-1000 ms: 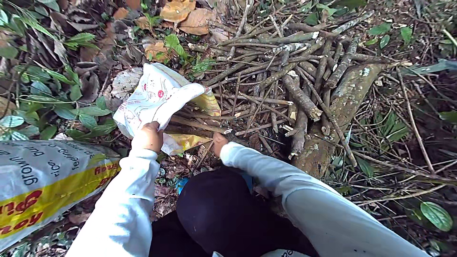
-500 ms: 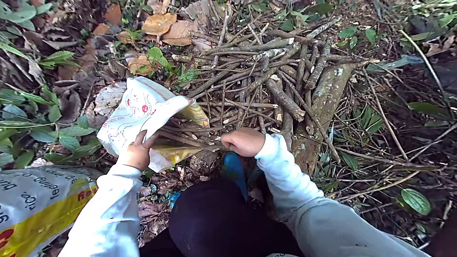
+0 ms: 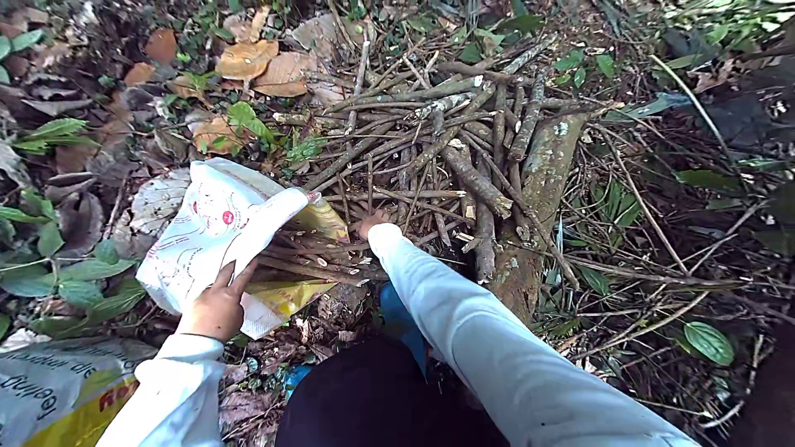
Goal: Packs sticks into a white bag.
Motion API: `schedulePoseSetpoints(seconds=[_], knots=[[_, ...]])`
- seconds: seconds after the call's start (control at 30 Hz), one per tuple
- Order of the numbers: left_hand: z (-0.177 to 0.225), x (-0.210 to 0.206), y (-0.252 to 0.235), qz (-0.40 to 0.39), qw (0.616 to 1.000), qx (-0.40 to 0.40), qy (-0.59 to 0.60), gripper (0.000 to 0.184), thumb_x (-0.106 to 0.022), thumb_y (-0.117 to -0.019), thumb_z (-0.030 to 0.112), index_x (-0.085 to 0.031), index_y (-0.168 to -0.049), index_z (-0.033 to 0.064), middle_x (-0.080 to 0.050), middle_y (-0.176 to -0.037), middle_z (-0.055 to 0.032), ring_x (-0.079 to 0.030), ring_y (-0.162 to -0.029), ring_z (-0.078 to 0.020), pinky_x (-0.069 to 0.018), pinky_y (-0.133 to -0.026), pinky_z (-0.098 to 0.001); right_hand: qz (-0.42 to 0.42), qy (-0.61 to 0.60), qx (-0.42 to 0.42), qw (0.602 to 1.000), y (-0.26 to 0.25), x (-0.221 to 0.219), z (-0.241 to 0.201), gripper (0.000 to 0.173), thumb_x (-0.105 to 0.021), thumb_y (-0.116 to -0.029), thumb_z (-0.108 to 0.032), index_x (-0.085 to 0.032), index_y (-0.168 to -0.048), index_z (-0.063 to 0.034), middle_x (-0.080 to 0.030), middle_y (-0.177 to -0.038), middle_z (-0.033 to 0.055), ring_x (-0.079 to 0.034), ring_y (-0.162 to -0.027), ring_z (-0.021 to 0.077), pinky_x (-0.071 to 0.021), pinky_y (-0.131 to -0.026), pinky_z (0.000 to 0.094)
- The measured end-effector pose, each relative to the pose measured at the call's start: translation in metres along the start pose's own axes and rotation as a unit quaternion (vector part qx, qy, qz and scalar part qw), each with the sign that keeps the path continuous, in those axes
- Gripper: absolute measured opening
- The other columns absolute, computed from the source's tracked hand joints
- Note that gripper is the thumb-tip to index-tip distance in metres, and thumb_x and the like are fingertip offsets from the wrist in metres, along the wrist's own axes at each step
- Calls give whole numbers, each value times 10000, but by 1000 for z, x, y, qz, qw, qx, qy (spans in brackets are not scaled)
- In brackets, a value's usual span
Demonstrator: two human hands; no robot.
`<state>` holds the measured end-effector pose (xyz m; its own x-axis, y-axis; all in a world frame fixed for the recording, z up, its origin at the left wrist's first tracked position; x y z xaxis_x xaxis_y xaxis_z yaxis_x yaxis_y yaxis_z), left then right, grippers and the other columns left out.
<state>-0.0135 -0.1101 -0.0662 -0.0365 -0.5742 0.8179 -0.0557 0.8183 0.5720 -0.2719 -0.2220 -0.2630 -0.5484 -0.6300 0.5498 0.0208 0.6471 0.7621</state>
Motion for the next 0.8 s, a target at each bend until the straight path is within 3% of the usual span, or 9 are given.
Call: schedulePoseSetpoints(seconds=[0.13, 0.27, 0.33, 0.43, 0.5, 0.6, 0.63, 0.7, 0.8], knots=[[4, 2, -4, 15, 1000, -8, 8, 760, -566, -917, -149, -434, -1589, 182, -339, -1644, -247, -616, -1171, -579, -507, -905, -717, 63, 7, 109, 992, -9, 11, -13, 504, -683, -967, -218, -595, -1459, -152, -473, -1573, 144, -396, -1461, 395, -331, -1150, 652], [2, -1, -7, 30, 999, -17, 16, 760, -572, -907, -166, -452, -1579, 168, -367, -1619, -271, -623, -1150, -590, -507, -889, -728, 205, -211, 230, 928, 29, 67, -23, 227, -611, -956, 25, -665, -1171, 70, -628, -1315, 259, -624, -1233, 380, -502, -1057, 534], [1, -2, -7, 43, 999, -24, 20, 755, -578, -894, -176, -476, -1564, 156, -387, -1602, -285, -629, -1136, -594, -507, -878, -737, 274, -253, 246, 895, 55, 101, 0, 283, -576, -944, 40, -593, -1219, 103, -651, -1218, 277, -671, -1107, 383, -551, -962, 525], [0, -4, -8, 43, 999, -25, 21, 744, -585, -894, -173, -484, -1558, 147, -387, -1603, -283, -624, -1151, -590, -508, -886, -733, 318, -239, 210, 893, 65, 142, 58, 522, -545, -1011, -30, -383, -1504, 28, -689, -1222, 223, -702, -1078, 373, -571, -928, 551], [0, -5, -10, 41, 999, -27, 21, 737, -579, -901, -169, -483, -1559, 150, -387, -1604, -282, -615, -1169, -591, -503, -895, -735, 296, -160, 160, 928, 50, 157, 99, 462, -551, -1010, -53, -483, -1463, 9, -705, -1196, 216, -690, -1098, 397, -534, -958, 594], [5, -2, -8, 12, 1000, -18, 15, 749, -569, -915, -155, -440, -1584, 157, -350, -1624, -283, -592, -1217, -579, -496, -934, -719, 133, 46, 16, 990, 16, 145, 142, 371, -672, -958, -149, -660, -1299, -4, -663, -1284, 278, -613, -1249, 462, -455, -1044, 688], [6, -1, -8, 9, 1000, -17, 13, 744, -567, -917, -155, -440, -1582, 153, -346, -1624, -286, -596, -1211, -578, -498, -927, -718, 76, 81, -24, 994, 5, 131, 151, 447, -737, -943, -253, -662, -1281, 29, -633, -1322, 299, -580, -1289, 470, -430, -1065, 688], [8, 1, -8, 2, 1000, -12, 9, 738, -561, -928, -148, -435, -1586, 161, -338, -1630, -282, -605, -1198, -575, -502, -918, -712, 34, 41, -58, 997, -10, 96, 167, 865, -788, -870, -544, -540, -1404, 90, -550, -1414, 341, -515, -1358, 479, -386, -1123, 663], [9, 1, -10, -9, 1000, -4, 3, 746, -559, -935, -132, -413, -1599, 176, -328, -1639, -271, -605, -1204, -567, -510, -922, -700, 69, 48, -101, 991, -4, 57, 150, 1337, -697, -727, -844, -187, -1629, 1, -371, -1564, 356, -399, -1441, 508, -308, -1166, 680]])
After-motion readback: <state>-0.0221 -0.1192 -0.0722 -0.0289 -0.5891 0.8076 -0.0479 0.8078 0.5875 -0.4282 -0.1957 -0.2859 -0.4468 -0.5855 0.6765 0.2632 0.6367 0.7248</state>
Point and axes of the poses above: each hand's wrist, its own y-axis away from the middle knuckle, its own x-axis out of the back of the hand, z = x × y, the point moved 3 cm from there along -y, towards the middle knuckle
